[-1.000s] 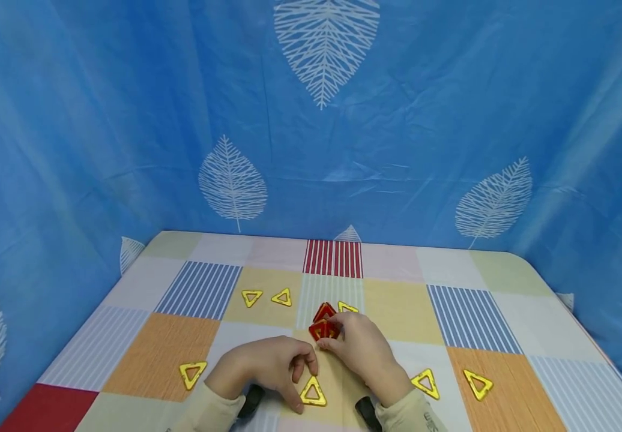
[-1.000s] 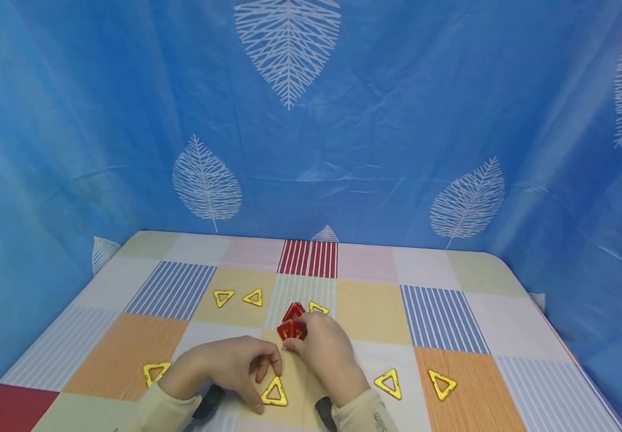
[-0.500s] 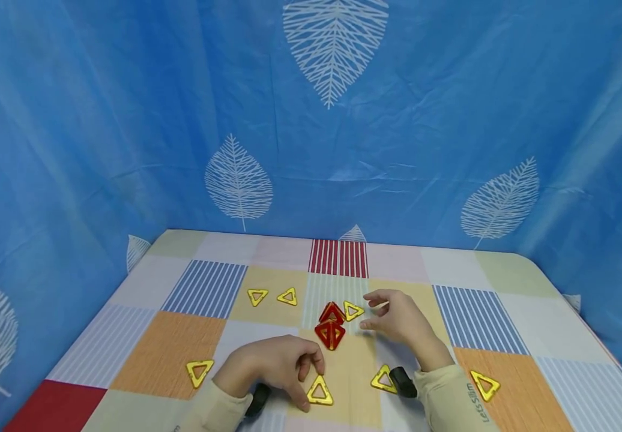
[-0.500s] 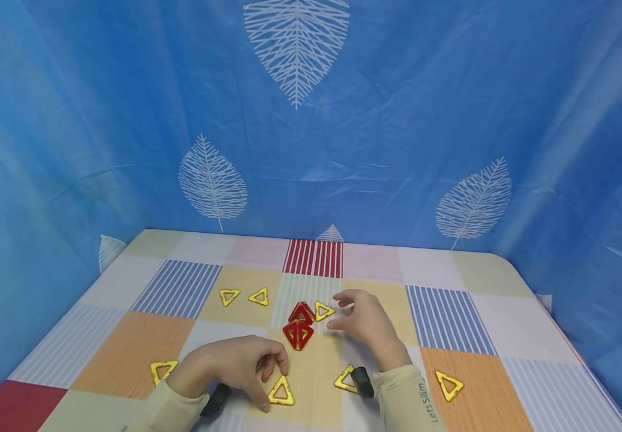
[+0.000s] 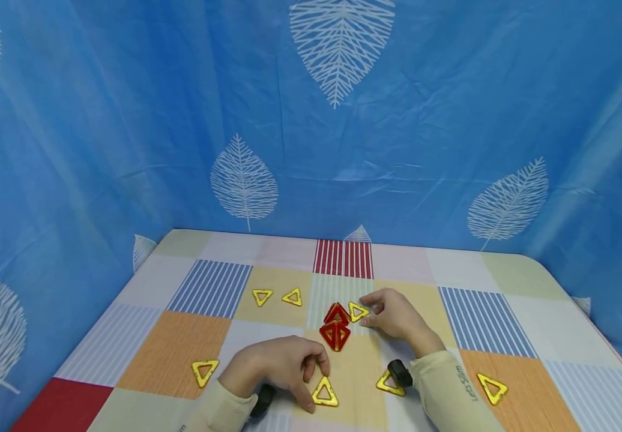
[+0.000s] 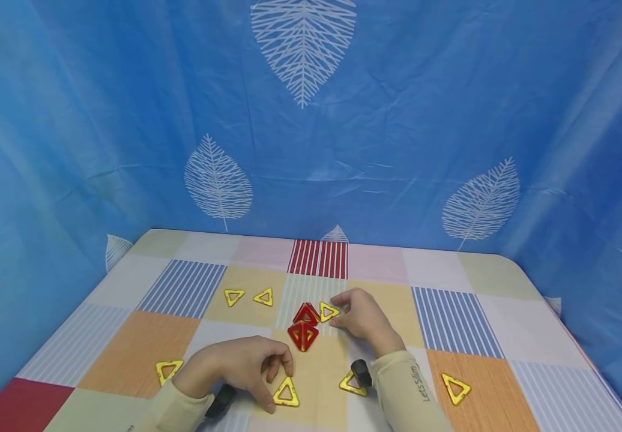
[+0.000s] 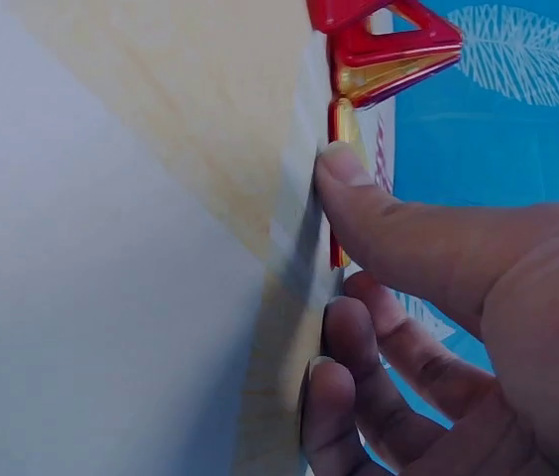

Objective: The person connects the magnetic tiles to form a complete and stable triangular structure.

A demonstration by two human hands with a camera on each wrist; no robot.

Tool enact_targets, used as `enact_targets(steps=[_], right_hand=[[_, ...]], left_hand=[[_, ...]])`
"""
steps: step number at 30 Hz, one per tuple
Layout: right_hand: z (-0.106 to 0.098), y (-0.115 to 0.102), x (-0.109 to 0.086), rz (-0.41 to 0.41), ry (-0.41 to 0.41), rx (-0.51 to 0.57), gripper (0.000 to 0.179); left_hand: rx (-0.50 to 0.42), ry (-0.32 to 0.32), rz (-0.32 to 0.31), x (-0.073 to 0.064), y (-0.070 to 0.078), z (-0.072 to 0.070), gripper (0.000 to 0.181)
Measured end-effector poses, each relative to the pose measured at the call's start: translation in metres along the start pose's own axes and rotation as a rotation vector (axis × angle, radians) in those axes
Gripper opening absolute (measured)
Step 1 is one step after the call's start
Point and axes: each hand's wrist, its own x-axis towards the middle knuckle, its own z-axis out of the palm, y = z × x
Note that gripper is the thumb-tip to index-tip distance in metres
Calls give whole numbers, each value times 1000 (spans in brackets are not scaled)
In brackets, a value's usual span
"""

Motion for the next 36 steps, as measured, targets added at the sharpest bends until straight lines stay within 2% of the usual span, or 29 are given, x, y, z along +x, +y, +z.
enact_targets(steps=[12, 20, 24, 31, 36], right_hand=[[3, 6, 0, -42, 27, -23, 24], [0, 3, -5, -61, 37, -41, 24], [-4, 2, -9, -66, 61, -4, 26], [-11, 1, -20, -95, 91, 137, 28], [-14, -1, -31, -116, 59, 198, 26]], left_hand=[[-4, -3, -6, 1, -1, 1, 39], [-15, -10, -16, 3, -2, 1, 38], [-19, -12, -17, 2, -2, 0, 38], [-22, -10, -24, 2, -2, 0, 38], [-10, -1, -16, 1, -1, 1, 38]])
